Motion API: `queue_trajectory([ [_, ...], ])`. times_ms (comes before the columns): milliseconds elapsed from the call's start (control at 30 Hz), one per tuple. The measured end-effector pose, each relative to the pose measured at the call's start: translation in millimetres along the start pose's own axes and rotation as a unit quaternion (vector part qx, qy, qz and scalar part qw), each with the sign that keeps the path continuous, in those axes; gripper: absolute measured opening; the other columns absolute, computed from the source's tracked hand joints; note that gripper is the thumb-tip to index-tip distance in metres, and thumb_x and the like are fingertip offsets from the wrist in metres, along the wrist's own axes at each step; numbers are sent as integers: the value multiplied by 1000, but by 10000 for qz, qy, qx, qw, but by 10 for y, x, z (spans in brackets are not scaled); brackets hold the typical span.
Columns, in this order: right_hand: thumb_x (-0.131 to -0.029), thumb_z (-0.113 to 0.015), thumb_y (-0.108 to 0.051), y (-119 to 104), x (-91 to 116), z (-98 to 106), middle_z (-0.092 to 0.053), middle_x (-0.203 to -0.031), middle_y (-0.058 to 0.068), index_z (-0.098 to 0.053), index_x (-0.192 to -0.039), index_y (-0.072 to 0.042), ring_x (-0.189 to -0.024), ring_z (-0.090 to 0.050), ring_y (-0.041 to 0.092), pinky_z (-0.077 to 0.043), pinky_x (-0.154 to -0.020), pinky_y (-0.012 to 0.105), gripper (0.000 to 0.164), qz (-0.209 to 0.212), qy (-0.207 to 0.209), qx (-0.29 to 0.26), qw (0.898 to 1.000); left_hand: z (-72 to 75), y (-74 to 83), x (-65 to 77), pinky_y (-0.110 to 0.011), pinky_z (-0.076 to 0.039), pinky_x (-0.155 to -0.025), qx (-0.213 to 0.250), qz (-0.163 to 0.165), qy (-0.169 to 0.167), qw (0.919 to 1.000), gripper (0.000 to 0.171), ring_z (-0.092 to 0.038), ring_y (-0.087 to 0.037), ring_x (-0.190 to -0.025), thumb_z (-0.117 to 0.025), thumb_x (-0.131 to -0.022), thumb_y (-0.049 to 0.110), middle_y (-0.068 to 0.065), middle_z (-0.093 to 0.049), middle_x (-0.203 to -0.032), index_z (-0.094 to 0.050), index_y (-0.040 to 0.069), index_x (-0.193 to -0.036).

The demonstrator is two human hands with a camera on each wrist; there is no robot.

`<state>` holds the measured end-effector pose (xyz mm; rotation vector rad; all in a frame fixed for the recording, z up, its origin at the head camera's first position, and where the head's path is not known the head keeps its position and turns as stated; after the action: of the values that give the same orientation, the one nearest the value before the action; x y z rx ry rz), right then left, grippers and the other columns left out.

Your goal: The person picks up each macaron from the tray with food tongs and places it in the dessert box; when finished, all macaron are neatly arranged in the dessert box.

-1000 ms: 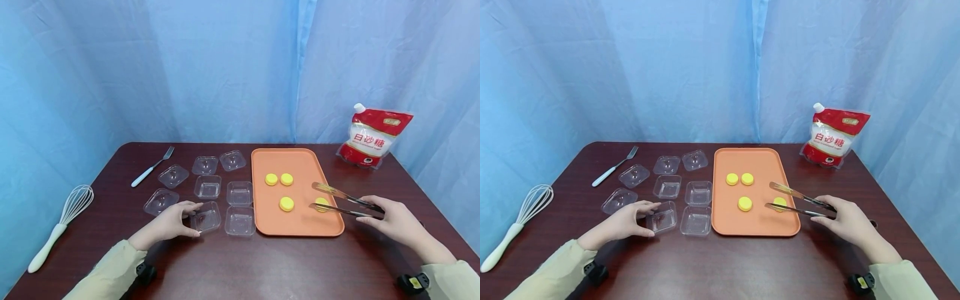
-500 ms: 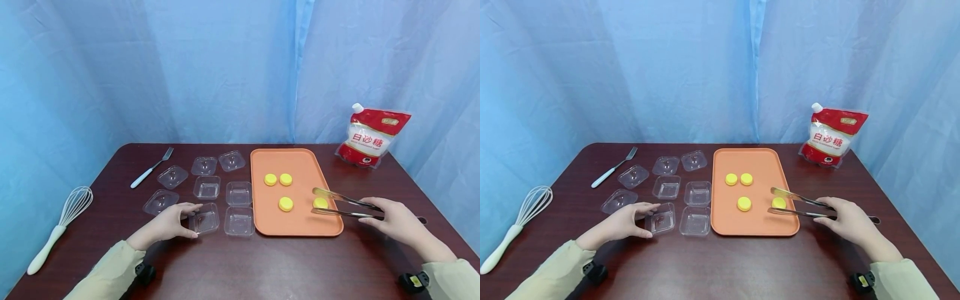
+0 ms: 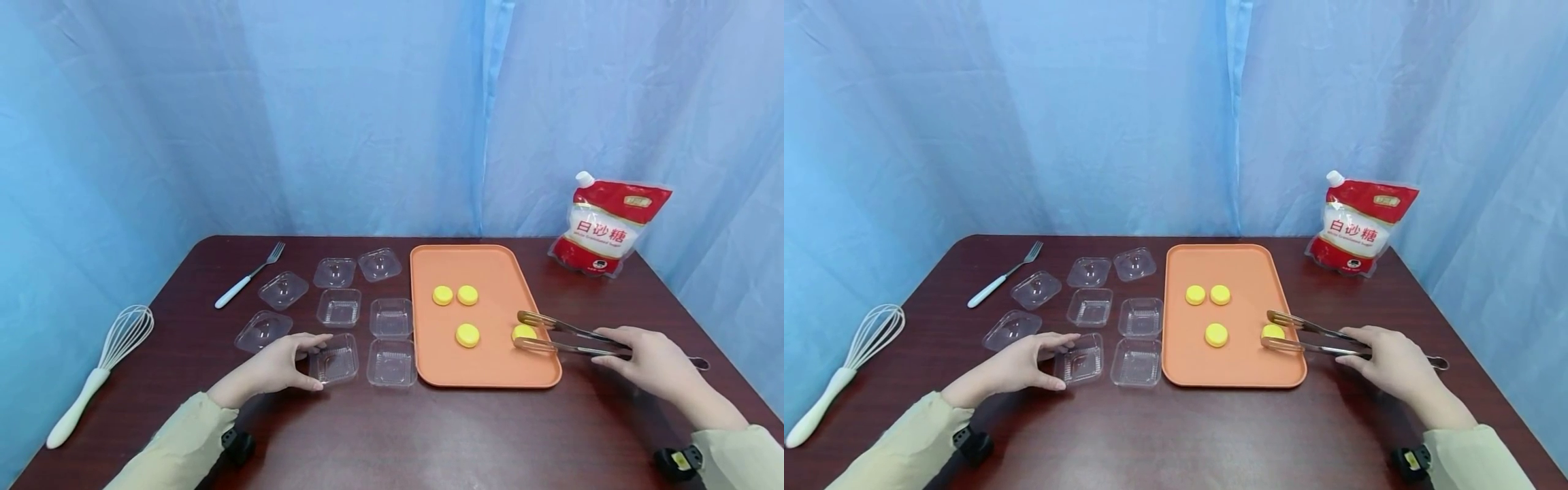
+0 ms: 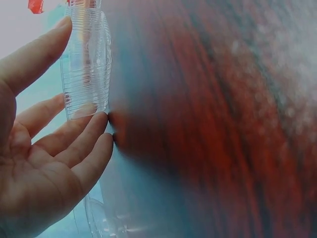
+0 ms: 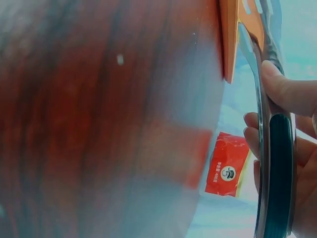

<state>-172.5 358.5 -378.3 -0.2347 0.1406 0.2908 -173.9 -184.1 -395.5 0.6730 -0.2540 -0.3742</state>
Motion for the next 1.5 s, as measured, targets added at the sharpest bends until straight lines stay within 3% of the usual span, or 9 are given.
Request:
queue_trajectory([
  [433, -67, -84, -22, -29, 1, 6, -69, -84, 14, -71, -105, 0, -73, -63, 27, -52, -64, 50, 46, -65, 113, 149, 9998, 16, 8, 14, -50, -39, -104, 142, 132, -284, 9994, 75, -52, -29, -118, -81, -74, 20, -11, -55, -128, -46, 12, -140],
  [800, -66, -85, -22, -84, -10, 8, -69, -86, 15, -71, -106, 0, -72, -62, 27, -53, -62, 49, 48, -68, 236, 166, 9996, 45, -5, 22, -52, -39, -103, 281, -209, -502, 9981, 72, -50, -32, -119, -78, -78, 20, -14, -53, -130, -42, 7, -140],
  [1100, -63, -86, -20, -181, -55, 37, -69, -79, 5, -73, -101, -4, -65, -60, 20, -50, -54, 40, 43, 282, 798, 210, 9962, 51, -46, 19, -51, -40, -101, 308, -374, -598, 9970, 73, -49, -33, -120, -76, -80, 22, -16, -52, -131, -39, 4, -140],
  [1500, -61, -88, -17, -522, -168, 62, -67, -76, -2, -75, -97, -6, -60, -54, 8, -49, -53, 29, 40, 844, 1273, 18, 9883, 60, -57, 19, -53, -38, -103, 490, -308, -655, 9962, 74, -47, -35, -123, -76, -81, 21, -17, -50, -135, -38, 5, -142],
])
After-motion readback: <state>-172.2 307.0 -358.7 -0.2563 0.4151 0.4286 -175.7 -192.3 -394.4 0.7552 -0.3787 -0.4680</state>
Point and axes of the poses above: each hand's wrist, its own x-axis away from the middle knuckle, its own z-axis out of the back of the hand, y = z × x, the point moved 2 cm from there along -x, towards the middle knuckle
